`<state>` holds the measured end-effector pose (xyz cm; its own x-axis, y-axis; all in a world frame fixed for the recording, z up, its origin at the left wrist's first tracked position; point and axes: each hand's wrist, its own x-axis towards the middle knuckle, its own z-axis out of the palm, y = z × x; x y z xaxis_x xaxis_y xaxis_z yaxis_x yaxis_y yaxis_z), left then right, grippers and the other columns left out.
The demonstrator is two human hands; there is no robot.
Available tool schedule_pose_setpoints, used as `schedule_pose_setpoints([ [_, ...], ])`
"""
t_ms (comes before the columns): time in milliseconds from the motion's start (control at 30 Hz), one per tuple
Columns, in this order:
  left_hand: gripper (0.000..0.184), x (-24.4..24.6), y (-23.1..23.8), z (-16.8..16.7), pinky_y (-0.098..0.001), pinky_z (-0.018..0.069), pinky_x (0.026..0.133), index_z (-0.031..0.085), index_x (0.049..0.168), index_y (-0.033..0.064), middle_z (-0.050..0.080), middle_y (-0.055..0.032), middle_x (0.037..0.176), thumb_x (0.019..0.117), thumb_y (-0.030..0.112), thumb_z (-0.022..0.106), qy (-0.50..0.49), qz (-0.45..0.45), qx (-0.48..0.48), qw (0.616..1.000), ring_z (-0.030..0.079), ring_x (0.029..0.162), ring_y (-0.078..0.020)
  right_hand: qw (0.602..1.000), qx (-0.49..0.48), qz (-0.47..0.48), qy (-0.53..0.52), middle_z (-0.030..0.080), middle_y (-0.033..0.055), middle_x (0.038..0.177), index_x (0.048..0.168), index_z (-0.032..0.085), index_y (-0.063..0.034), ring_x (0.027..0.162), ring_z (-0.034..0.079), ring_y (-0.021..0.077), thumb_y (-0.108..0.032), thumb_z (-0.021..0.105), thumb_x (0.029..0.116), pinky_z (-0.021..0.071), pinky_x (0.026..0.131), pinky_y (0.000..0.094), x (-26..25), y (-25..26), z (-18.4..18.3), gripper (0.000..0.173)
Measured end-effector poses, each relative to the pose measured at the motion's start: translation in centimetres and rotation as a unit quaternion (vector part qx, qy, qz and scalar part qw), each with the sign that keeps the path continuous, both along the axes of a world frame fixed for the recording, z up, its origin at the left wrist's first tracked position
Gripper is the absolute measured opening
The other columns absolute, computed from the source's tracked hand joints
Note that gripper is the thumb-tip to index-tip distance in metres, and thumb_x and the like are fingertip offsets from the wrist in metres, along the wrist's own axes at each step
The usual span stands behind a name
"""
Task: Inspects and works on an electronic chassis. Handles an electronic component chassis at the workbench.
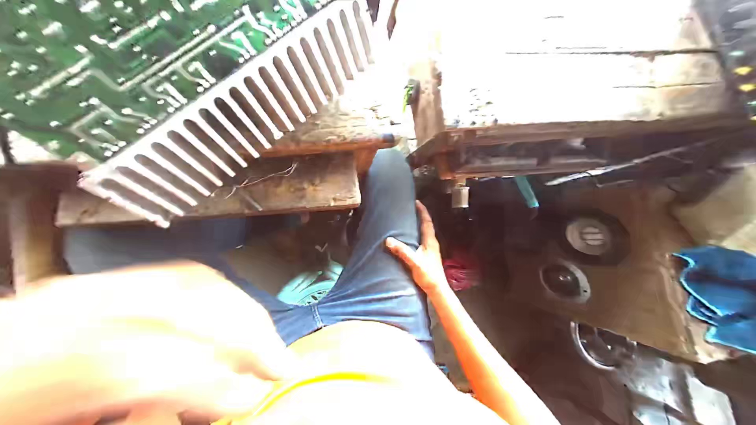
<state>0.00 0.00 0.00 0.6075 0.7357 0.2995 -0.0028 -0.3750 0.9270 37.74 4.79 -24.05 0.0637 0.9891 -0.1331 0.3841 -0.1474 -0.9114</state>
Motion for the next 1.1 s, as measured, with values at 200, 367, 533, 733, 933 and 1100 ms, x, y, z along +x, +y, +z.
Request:
schedule_pose_setpoints([
  [200, 0.045, 1.9, -1.0, -9.0, -0.0327, 0.0629, 0.076, 0.072, 0.092, 0.0074, 0.074, -0.0019, 0.085, 0.1093, 0.03, 0.037, 0.117, 0.155, -0.279, 0.94, 0.072, 0.077, -0.013, 1.0, 0.025, 0.012, 0.002, 0.04, 0.0111, 0.16, 0.161, 0.032, -0.0169, 0.144, 0.043, 0.0166, -0.064, 0.079, 0.0742, 0.041, 0.117, 0.0375, -0.4, 0.2, 0.4, 0.11],
  [367, 0.041, 2.6, -1.1, -13.6, -0.0334, 0.062, 0.063, 0.069, 0.089, 0.0025, 0.071, -0.0091, 0.076, 0.1094, 0.028, 0.045, -0.102, 0.383, -0.332, 0.856, 0.069, 0.063, -0.0178, 0.998, 0.047, 0.016, -0.033, 0.041, 0.0151, 0.159, 0.16, 0.031, -0.0096, 0.145, 0.043, 0.0171, -0.065, 0.076, 0.0762, 0.0384, 0.119, 0.0349, -0.7, 0.1, 0.6, 0.11],
  [533, 0.026, 2.5, -1.1, -13.2, -0.0296, 0.0613, 0.063, 0.067, 0.097, 0.0038, 0.071, -0.0076, 0.082, 0.1078, 0.021, 0.051, -0.128, 0.383, -0.294, 0.866, 0.07, 0.066, -0.0147, 0.902, 0.366, 0.028, -0.228, 0.067, 0.0236, 0.122, 0.116, 0.074, 0.0005, 0.122, 0.059, 0.0371, -0.028, 0.076, 0.0901, 0.0404, 0.111, 0.0493, -2.3, -0.8, 3.9, 0.038],
  [733, 0.027, 2.3, -3.0, -12.5, -0.0312, 0.062, 0.066, 0.066, 0.096, -0.0018, 0.071, -0.0106, 0.081, 0.1078, 0.016, 0.05, -0.141, 0.382, -0.295, 0.864, 0.07, 0.068, -0.0164, 0.848, 0.483, 0.15, -0.161, 0.067, 0.0094, 0.084, 0.106, 0.077, -0.0051, 0.084, 0.062, 0.0221, -0.016, 0.074, 0.0923, 0.051, 0.08, 0.0375, -12.3, 2.0, 12.9, 0.018],
  [933, 0.027, 0.3, -7.8, -11.7, -0.0331, 0.0629, 0.073, 0.067, 0.097, -0.0019, 0.072, -0.0062, 0.084, 0.1071, 0.017, 0.051, -0.153, 0.417, -0.285, 0.85, 0.072, 0.075, -0.0142, 0.848, 0.373, 0.268, -0.265, 0.071, 0.0206, 0.104, 0.112, 0.075, -0.0046, 0.105, 0.067, 0.04, -0.046, 0.071, 0.0943, 0.0528, 0.091, 0.0579, -20.4, 5.2, 14.0, 0.045],
  [1100, 0.027, -3.6, -11.9, -11.4, -0.0327, 0.0632, 0.074, 0.068, 0.099, -0.0011, 0.073, -0.0052, 0.084, 0.1073, 0.017, 0.05, -0.162, 0.527, -0.223, 0.804, 0.072, 0.076, -0.0146, 0.846, 0.357, 0.293, -0.266, 0.07, 0.0259, 0.105, 0.105, 0.079, -0.0034, 0.106, 0.065, 0.044, -0.039, 0.072, 0.0941, 0.0509, 0.092, 0.0588, -20.9, 6.1, 14.0, 0.038],
])
